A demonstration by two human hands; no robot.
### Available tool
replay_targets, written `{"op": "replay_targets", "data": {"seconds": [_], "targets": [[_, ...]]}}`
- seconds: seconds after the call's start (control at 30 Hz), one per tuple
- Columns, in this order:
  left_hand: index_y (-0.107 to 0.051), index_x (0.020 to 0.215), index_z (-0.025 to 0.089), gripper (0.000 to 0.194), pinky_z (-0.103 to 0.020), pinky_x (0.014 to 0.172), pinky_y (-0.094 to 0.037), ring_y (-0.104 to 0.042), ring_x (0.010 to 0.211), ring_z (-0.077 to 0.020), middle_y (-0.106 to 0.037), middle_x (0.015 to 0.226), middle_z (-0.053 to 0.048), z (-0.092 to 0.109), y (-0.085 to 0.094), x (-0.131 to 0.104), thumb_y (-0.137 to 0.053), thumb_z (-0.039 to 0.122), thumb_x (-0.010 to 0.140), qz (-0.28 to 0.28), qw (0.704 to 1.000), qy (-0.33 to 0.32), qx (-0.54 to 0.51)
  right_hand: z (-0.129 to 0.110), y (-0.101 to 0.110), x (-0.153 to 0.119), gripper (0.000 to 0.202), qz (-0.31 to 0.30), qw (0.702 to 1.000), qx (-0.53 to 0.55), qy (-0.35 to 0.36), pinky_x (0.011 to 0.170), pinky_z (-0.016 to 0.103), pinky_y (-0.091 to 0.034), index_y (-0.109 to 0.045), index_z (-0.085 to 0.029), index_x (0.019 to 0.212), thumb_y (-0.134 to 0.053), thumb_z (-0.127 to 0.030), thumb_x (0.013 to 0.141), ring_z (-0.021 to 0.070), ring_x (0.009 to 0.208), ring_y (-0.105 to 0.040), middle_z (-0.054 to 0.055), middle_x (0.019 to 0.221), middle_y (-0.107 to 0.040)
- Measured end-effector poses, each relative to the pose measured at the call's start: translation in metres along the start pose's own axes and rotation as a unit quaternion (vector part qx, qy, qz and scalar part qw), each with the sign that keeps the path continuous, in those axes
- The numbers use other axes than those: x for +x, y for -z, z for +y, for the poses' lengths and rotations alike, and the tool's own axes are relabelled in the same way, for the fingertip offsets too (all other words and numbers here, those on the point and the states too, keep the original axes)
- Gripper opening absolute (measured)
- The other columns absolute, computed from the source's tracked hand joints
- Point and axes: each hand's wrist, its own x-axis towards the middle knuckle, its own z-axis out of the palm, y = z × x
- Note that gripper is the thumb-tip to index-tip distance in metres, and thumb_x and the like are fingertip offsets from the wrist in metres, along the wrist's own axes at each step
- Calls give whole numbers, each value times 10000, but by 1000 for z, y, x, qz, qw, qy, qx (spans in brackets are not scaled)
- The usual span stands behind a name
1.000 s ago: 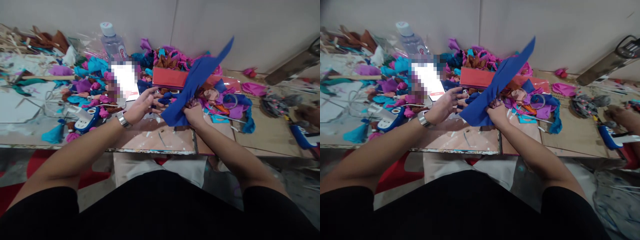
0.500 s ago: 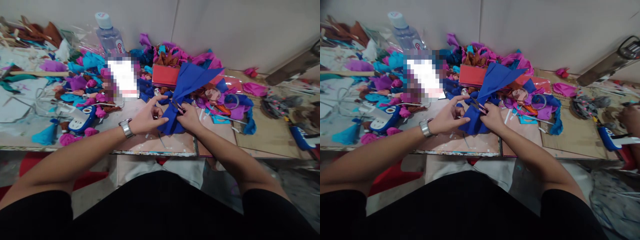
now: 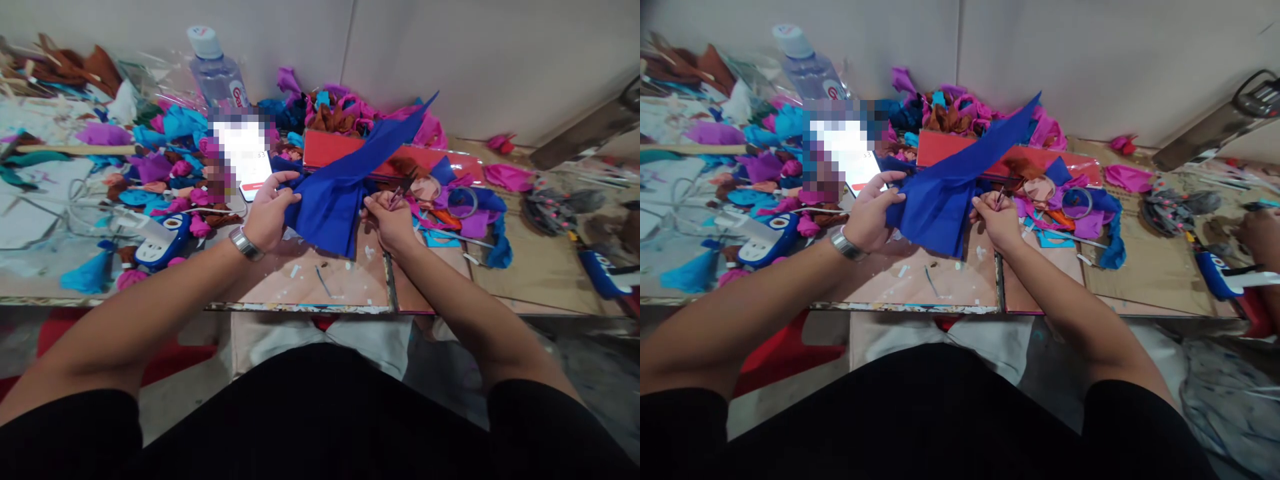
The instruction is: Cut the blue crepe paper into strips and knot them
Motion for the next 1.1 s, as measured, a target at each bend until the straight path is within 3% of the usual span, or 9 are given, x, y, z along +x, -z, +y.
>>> {"op": "replay_targets", "data": {"seconds": [0.13, 0.37, 0.47, 0.6, 0.7, 0.8, 0.93, 1.03, 1.1], "targets": [[-658, 1104, 222, 393, -263, 611, -450, -561, 650, -132, -641, 821, 12, -1, -3, -3, -683, 116, 727, -8, 999, 41, -16, 8, -1, 0, 699, -3, 1000, -6, 5, 633, 303, -586, -327, -224, 615, -963, -511, 593, 141, 741, -611, 10, 890, -563], [-661, 1114, 218, 344, -277, 617, -454, -587, 660, -143, -672, 885, -6, 4, -3, -4, -686, 156, 777, -34, 999, 40, -10, 9, 3, 0, 565, -13, 984, -157, 81, 941, 411, -535, -317, -241, 610, -839, -396, 762, 216, 947, -608, 70, 993, -663], [-665, 1136, 210, 369, -280, 646, -494, -620, 675, -143, -704, 936, -19, 9, -4, -7, -745, 196, 776, -85, 995, 50, -18, -2, 3, -7, 496, -54, 964, -214, 147, 970, 469, -508, -341, -242, 609, -787, -325, 811, 247, 973, -607, 79, 1037, -663], [-617, 1227, 231, 522, -260, 635, -520, -655, 662, -140, -729, 904, -15, 12, -4, -13, -821, 223, 746, -169, 982, 79, -20, -23, 0, -22, 391, -128, 898, -317, 278, 1060, 562, -449, -460, -243, 602, -759, -287, 850, 335, 1211, -552, 81, 1281, -668], [-553, 1246, 245, 630, -258, 649, -541, -684, 676, -149, -731, 886, -2, 13, -3, -16, -857, 205, 696, -236, 964, 124, -10, -34, -5, -30, 359, -178, 875, -334, 301, 1153, 592, -397, -504, -253, 589, -712, -280, 880, 353, 1395, -458, 23, 1370, -676], [-511, 1220, 265, 633, -241, 587, -504, -649, 588, -139, -698, 803, 31, 14, -2, -19, -862, 219, 696, -281, 947, 154, 2, -34, -9, -30, 351, -213, 867, -336, 299, 1206, 594, -353, -532, -265, 589, -635, -261, 925, 332, 1418, -472, 15, 1268, -732], [-547, 1200, 262, 575, -256, 627, -511, -663, 647, -154, -700, 837, 16, 14, -4, -19, -848, 215, 712, -243, 964, 106, -30, -31, -8, -26, 366, -172, 877, -332, 302, 1133, 589, -411, -506, -260, 597, -677, -287, 919, 342, 1275, -558, 52, 1220, -746], [-631, 1176, 271, 453, -230, 576, -446, -583, 604, -126, -658, 785, 29, 13, -4, -15, -767, 174, 756, -157, 986, 43, -41, -30, -4, -25, 398, -115, 886, -324, 311, 1097, 555, -423, -475, -256, 608, -747, -326, 890, 341, 1225, -548, 73, 1257, -709], [-716, 1054, 243, 297, -224, 565, -415, -545, 617, -117, -652, 786, 15, 11, -4, -11, -684, 141, 776, -90, 996, -2, -23, -28, -1, -25, 411, -89, 896, -320, 295, 1020, 509, -457, -463, -254, 622, -776, -349, 872, 311, 1088, -574, 82, 1154, -696]]}}
